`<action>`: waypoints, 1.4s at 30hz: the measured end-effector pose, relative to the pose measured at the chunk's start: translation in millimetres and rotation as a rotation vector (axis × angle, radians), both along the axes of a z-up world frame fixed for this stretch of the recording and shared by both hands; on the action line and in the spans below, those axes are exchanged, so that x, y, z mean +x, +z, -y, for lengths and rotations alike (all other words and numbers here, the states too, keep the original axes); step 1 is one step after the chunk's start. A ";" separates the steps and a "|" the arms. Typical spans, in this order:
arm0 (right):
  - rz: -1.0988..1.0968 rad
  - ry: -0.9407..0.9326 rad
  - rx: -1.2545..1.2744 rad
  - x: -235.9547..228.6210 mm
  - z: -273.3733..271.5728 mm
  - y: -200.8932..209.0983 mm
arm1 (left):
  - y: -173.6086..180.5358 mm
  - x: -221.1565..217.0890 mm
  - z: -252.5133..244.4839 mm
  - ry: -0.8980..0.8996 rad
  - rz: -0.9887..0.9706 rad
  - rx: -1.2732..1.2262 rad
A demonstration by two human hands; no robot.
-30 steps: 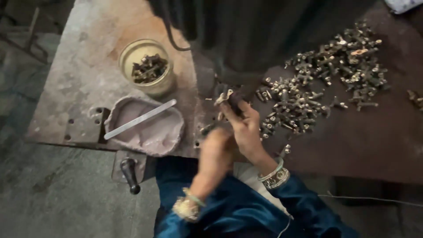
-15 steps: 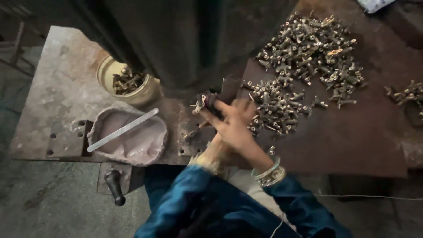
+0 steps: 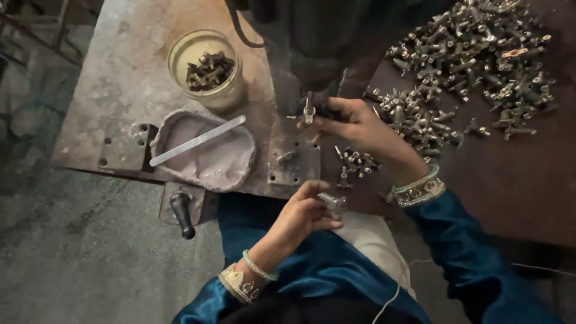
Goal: The person sits at a drill press workbench and works small metal fittings one at a time, holding each piece under the drill bit to drill it, then placing the finished piece into a container or onto a pile of completed parts. They repeatedly pick new raw fittings from the table and continue the same drilling cycle throughout the episode.
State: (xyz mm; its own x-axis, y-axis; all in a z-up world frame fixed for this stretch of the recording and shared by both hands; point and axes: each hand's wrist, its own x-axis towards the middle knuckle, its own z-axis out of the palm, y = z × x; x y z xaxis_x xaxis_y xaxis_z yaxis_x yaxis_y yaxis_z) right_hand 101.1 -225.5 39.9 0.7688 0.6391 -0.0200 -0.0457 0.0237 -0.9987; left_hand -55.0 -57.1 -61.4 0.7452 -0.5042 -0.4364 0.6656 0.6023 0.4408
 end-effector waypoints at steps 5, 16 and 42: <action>0.021 -0.010 -0.019 4.0 4.7 -8.1 | 11.0 11.5 -1.7 -0.075 0.326 0.390; 0.001 0.004 -0.009 -1.3 2.7 -4.0 | 58.9 31.7 -18.5 0.390 1.839 1.560; 0.010 -0.036 -0.004 -4.4 -1.5 0.2 | 25.3 37.6 -13.6 -0.101 1.242 1.966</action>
